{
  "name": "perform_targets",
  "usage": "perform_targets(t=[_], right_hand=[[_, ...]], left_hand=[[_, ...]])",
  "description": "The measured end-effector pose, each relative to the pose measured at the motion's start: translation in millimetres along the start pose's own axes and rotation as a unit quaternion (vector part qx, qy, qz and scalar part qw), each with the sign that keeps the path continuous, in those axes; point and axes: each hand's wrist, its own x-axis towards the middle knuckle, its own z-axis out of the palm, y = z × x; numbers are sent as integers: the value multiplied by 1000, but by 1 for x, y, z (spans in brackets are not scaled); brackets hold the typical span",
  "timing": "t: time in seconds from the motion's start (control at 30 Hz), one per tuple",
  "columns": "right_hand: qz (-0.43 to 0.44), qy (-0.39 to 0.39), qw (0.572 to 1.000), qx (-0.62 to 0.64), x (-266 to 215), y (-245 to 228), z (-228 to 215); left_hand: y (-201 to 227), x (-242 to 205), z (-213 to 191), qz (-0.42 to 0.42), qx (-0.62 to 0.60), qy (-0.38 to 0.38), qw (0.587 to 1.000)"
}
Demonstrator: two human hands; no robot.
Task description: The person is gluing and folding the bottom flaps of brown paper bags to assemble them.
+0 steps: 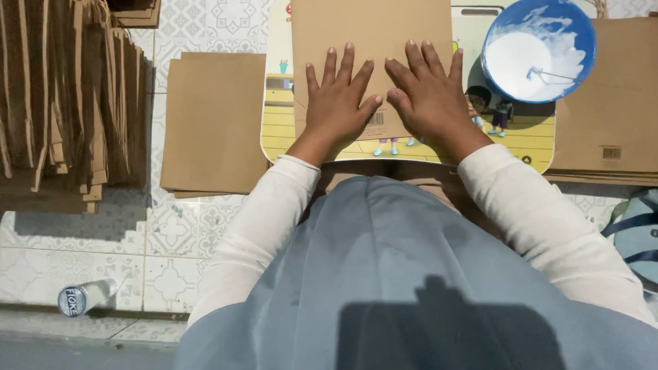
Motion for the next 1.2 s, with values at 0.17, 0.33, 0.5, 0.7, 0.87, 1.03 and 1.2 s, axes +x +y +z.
perform_targets(t=[0.17, 0.33, 0.5, 0.7, 0.87, 1.03, 1.2], right_hand=[[14, 8, 985, 172, -6, 29, 6], [23, 77, 979, 188, -54, 27, 13], [116, 50, 992, 24, -93, 23, 31], [136, 57, 989, 22, -89, 18, 37], [188, 28, 972, 138, -85, 13, 25], [206, 28, 948, 243, -85, 16, 16], [179, 47, 897, 402, -96, 13, 6]], left_hand=[[-49, 5, 11, -22, -406, 81, 910], [-72, -37, 1, -74, -224, 161, 958], [-76, -66, 12, -142, -215, 72, 964], [-62, -67, 8, -170, -318, 38, 932], [-54, -72, -9, -167, -545, 146, 809], [-72, -79, -15, -240, -655, 195, 689], [-68, -90, -27, -235, -674, 238, 659]])
